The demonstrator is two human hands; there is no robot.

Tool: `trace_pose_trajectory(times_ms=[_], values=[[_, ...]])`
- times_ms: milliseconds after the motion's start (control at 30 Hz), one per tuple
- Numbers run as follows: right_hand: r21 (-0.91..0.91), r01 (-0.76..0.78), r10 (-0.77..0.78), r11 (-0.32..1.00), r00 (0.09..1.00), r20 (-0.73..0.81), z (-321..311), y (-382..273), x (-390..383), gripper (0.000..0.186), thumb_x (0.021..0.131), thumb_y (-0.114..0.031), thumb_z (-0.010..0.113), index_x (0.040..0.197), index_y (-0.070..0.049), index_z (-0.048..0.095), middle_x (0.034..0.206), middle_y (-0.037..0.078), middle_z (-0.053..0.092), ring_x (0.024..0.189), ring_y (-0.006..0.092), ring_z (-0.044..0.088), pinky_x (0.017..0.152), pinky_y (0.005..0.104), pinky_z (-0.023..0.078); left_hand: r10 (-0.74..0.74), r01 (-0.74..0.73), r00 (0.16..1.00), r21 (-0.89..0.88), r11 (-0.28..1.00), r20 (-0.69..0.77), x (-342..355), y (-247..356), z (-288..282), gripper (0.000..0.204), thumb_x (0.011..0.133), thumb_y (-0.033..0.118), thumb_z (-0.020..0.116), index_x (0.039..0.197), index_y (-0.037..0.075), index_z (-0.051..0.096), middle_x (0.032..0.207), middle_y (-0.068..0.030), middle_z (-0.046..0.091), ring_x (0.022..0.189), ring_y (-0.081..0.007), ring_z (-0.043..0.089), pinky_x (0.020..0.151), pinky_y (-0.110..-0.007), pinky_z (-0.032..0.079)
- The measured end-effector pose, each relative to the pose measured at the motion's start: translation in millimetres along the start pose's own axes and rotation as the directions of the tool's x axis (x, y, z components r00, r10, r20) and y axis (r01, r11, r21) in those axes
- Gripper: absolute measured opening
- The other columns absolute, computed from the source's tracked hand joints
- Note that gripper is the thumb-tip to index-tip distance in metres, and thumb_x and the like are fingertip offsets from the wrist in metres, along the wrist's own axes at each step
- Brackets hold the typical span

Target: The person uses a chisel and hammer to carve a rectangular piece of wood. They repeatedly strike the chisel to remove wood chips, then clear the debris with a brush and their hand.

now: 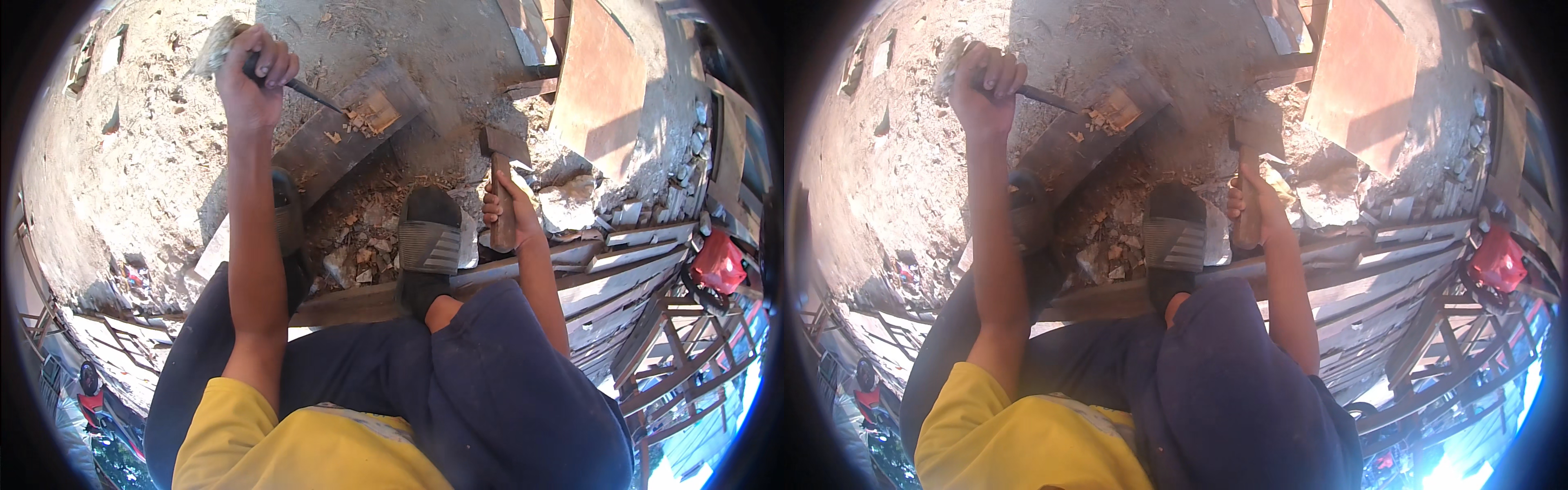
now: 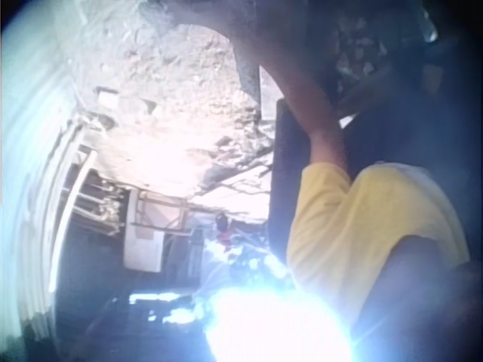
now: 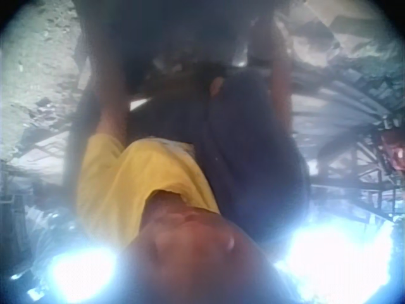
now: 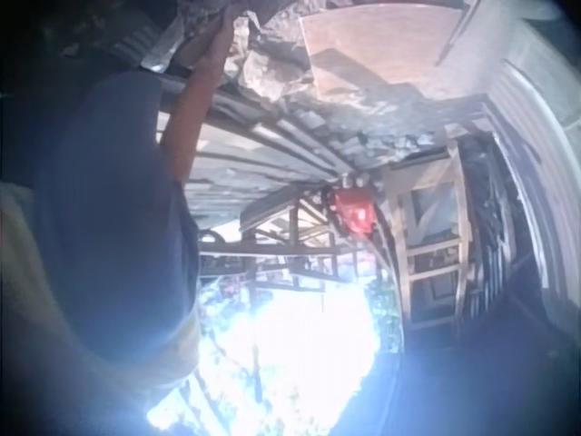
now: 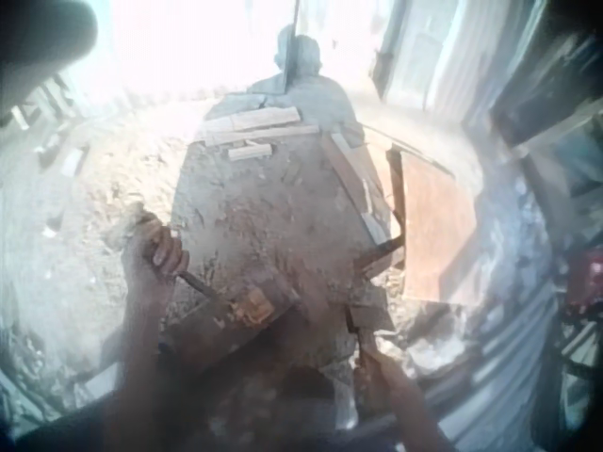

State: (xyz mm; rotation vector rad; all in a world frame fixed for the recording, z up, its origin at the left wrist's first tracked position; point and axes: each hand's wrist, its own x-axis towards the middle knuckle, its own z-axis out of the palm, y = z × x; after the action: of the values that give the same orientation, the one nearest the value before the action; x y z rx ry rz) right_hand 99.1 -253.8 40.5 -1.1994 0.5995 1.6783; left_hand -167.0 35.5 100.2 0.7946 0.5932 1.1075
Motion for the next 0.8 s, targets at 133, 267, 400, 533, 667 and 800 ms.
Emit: trace_pose_trajectory(times_ms=[133,267,400,533,667,800], values=[[0.161,-0.020,-0.003,0.987,0.990,0.138,-11,-5,7,0.023,0.087,-0.025,0.056,0.090,-0.005,0.047,0.068,0.000,0.044,0.051,0.0067,0.040,0.045,0.0209,0.035,-0.116,0.119,0.987,-0.024,0.993,0.113,8,-31,31,0.016,0.083,0.015,0.054,0.070,0.012,0.046,0.048,0.0035,0.033,0.041,-0.0082,0.030,0.042,-0.025,0.027],[0.097,-0.020,0.011,0.995,0.996,0.092,-8,-5,10,0.022,0.088,-0.026,0.056,0.089,-0.005,0.047,0.067,0.000,0.044,0.050,0.0068,0.040,0.043,0.0207,0.033,-0.202,0.220,0.975,0.336,0.916,-0.089,19,-103,18,0.029,0.077,0.027,0.067,0.099,0.009,0.059,0.088,-0.0087,0.059,0.080,-0.0170,0.056,0.069,-0.030,0.044],[0.020,0.011,-0.011,1.000,1.000,-0.009,-10,-1,10,0.025,0.090,-0.030,0.053,0.085,-0.006,0.049,0.062,-0.003,0.041,0.046,0.0055,0.038,0.041,0.0208,0.033,0.369,-0.421,0.906,0.504,0.754,0.206,12,-119,81,0.013,0.076,0.015,0.064,0.079,0.003,0.060,0.065,-0.0029,0.060,0.056,-0.0151,0.057,0.053,-0.030,0.046],[-0.043,0.039,-0.040,0.998,0.999,-0.018,-7,5,11,0.028,0.090,-0.032,0.053,0.086,-0.005,0.048,0.062,-0.003,0.041,0.046,0.0047,0.038,0.040,0.0197,0.033,0.248,-0.450,0.886,0.596,0.665,0.393,1,-135,94,0.025,0.066,0.023,0.070,0.083,0.006,0.064,0.078,-0.0145,0.065,0.072,-0.0283,0.065,0.063,-0.034,0.052],[-0.108,0.042,-0.053,0.993,0.993,-0.109,2,7,7,0.028,0.091,-0.032,0.051,0.089,-0.004,0.047,0.061,-0.003,0.040,0.046,0.0048,0.038,0.041,0.0196,0.034,0.020,-0.286,0.941,0.765,0.576,0.337,-7,-154,111,0.028,0.062,0.022,0.070,0.084,0.006,0.064,0.075,-0.0129,0.064,0.072,-0.0298,0.063,0.064,-0.036,0.051],[-0.117,0.064,-0.078,0.991,0.990,-0.114,-1,11,3,0.028,0.092,-0.031,0.049,0.093,-0.004,0.047,0.062,-0.003,0.038,0.047,0.0051,0.037,0.041,0.0195,0.034,-0.087,-0.221,0.944,0.808,0.547,0.317,-11,-148,114,0.028,0.061,0.026,0.068,0.082,0.008,0.063,0.072,-0.0145,0.063,0.072,-0.0350,0.061,0.065,-0.041,0.050]])
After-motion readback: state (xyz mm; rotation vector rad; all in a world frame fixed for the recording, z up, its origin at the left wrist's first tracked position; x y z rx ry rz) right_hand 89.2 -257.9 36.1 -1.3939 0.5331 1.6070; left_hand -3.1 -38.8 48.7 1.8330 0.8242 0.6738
